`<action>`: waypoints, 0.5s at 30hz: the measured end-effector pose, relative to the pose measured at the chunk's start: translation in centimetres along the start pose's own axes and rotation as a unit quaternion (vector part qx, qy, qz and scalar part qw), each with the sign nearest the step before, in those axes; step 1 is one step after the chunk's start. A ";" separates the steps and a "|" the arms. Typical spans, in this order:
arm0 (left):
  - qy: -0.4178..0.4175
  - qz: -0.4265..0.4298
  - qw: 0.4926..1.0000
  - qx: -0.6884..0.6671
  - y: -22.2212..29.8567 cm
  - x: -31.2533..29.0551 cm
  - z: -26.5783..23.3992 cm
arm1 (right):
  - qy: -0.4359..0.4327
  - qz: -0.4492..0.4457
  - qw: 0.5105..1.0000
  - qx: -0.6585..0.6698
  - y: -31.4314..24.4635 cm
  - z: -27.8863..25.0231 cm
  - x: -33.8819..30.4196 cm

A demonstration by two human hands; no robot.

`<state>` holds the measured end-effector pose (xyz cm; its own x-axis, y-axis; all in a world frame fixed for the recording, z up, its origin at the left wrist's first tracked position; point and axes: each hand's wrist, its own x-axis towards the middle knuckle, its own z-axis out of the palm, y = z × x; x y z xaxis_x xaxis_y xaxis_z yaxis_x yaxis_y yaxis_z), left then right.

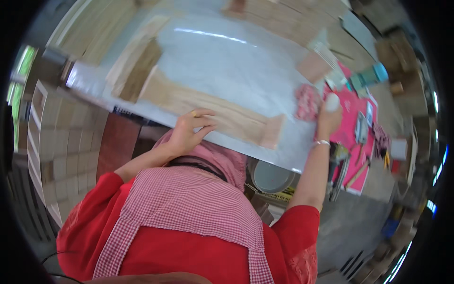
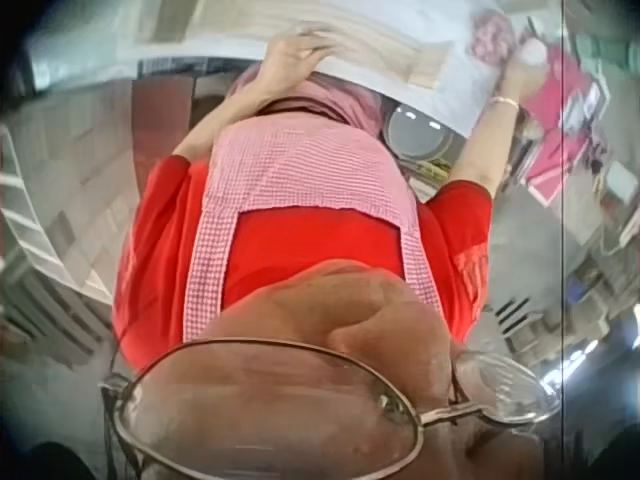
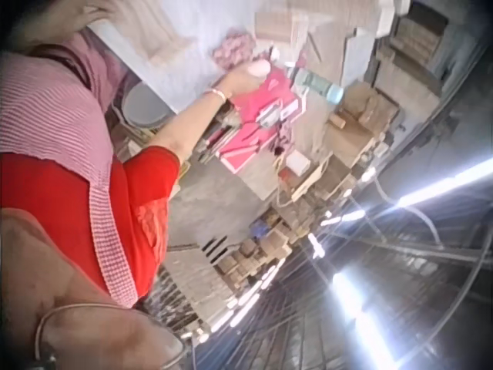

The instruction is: The recorder assembles small wooden boxes using wood glue and a pneumatic nail gun at a workshop bench.

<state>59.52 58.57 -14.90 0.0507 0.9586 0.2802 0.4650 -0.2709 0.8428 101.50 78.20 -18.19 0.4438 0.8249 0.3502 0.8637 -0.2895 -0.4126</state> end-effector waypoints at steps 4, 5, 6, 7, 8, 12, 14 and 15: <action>0.023 -0.085 0.993 -0.075 -0.7 -0.5 -0.4 | 0.122 -0.028 0.989 0.072 3.5 -0.9 2.6; 0.003 -0.096 0.990 -0.100 -1.1 -0.6 -0.2 | 0.139 -0.014 0.988 0.067 4.8 -1.6 3.0; 0.025 -0.111 0.989 -0.096 -1.7 -0.8 0.3 | 0.152 -0.003 0.986 0.063 3.3 -3.5 3.4; 0.018 -0.057 0.995 -0.080 -2.2 -1.2 0.9 | 0.145 0.019 0.971 0.191 0.1 -5.6 2.3; 0.004 0.000 0.998 -0.062 -2.5 -1.2 1.2 | 0.136 0.049 0.939 0.312 -3.5 -7.8 0.3; -0.018 0.154 0.985 0.075 -2.5 0.1 2.0 | 0.103 -0.080 0.891 0.434 -12.6 -13.0 -7.0; -0.025 0.177 0.968 0.174 -1.5 0.9 1.7 | 0.029 -0.086 0.889 0.449 -15.3 -12.5 -10.0; -0.028 0.186 0.956 0.225 -1.3 1.0 1.8 | -0.029 -0.121 0.878 0.463 -16.8 -11.9 -11.8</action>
<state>60.50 60.02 -16.55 0.3285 0.8097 0.4862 0.7377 -0.5415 0.4032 84.59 67.61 -5.41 0.2388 0.8386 0.4897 0.3543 0.3942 -0.8480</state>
